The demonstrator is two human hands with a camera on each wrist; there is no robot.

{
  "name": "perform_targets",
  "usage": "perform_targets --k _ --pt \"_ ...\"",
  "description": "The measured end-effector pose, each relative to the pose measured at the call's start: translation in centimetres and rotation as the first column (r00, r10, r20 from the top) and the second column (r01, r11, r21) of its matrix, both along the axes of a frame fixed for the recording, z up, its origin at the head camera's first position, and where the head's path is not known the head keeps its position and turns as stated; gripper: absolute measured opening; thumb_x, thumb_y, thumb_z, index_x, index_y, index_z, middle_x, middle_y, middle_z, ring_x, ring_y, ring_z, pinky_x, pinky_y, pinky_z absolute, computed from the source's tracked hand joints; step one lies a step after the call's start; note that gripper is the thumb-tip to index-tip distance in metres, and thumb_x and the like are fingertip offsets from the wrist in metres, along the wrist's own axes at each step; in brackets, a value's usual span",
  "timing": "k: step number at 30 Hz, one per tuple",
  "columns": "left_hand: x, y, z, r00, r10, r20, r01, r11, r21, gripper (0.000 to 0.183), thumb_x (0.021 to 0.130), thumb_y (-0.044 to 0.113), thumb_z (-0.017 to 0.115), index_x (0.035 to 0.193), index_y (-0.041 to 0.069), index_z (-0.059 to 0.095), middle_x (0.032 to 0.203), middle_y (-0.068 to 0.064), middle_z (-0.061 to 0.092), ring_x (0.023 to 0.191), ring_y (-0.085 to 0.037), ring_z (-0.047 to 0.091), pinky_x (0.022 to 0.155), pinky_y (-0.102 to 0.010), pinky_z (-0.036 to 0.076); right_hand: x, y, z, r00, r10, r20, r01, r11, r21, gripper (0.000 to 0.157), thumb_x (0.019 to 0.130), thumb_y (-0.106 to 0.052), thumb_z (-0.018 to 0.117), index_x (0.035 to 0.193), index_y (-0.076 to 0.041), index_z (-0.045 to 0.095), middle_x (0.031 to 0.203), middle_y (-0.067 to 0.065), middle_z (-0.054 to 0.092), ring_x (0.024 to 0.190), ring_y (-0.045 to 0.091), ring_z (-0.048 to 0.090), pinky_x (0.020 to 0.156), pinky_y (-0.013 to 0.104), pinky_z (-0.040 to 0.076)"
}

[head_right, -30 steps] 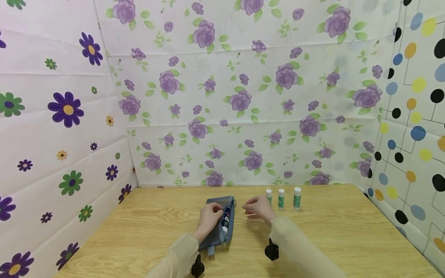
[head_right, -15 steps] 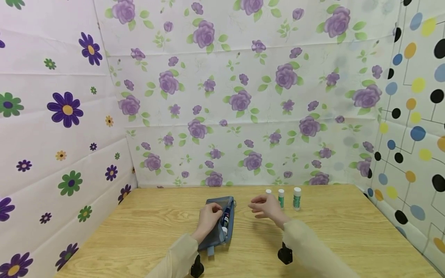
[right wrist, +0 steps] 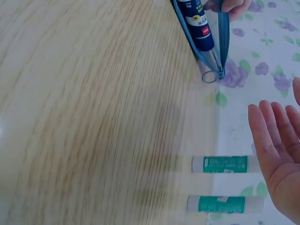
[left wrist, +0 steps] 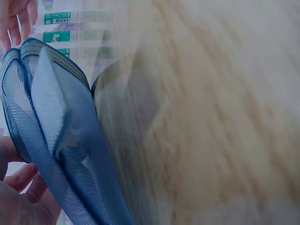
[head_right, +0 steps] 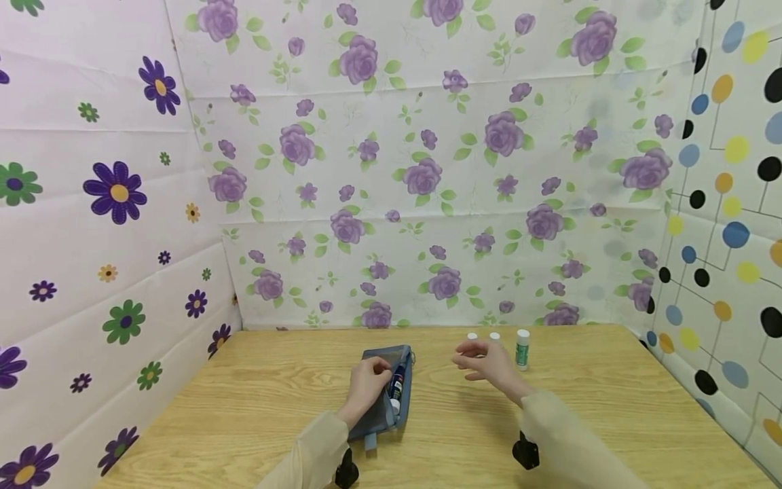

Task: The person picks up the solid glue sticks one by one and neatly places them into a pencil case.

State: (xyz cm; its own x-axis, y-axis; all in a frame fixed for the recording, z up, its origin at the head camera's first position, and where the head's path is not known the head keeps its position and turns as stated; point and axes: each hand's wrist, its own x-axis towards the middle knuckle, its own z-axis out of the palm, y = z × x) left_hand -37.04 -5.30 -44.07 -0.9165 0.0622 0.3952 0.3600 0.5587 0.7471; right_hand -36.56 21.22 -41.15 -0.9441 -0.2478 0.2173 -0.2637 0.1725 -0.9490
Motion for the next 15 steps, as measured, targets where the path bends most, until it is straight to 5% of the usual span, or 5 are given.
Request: perform_targets --k 8,15 --pt "0.1 0.1 0.0 1.000 0.002 -0.002 -0.002 1.000 -0.002 0.005 0.080 0.002 0.061 0.083 0.001 0.065 0.069 0.002 0.054 0.060 -0.012 0.048 0.054 -0.029 0.041 0.2 2.1 -0.5 0.994 -0.036 -0.105 0.040 0.999 0.034 0.040 0.084 -0.011 0.065 0.116 0.010 0.052 0.100 0.021 0.058 0.091 0.037 0.056 0.069 0.041 0.049" --pt "0.2 0.0 0.1 1.000 -0.002 0.005 0.002 1.000 0.012 0.005 0.080 0.002 0.061 0.084 0.000 0.064 0.069 0.002 0.053 0.060 -0.013 0.047 0.053 -0.029 0.041 0.1 3.6 -0.8 0.981 -0.104 -0.165 0.111 0.993 0.030 0.037 0.084 -0.011 0.064 0.114 0.008 0.054 0.098 0.020 0.059 0.083 0.019 0.060 0.069 0.042 0.048"
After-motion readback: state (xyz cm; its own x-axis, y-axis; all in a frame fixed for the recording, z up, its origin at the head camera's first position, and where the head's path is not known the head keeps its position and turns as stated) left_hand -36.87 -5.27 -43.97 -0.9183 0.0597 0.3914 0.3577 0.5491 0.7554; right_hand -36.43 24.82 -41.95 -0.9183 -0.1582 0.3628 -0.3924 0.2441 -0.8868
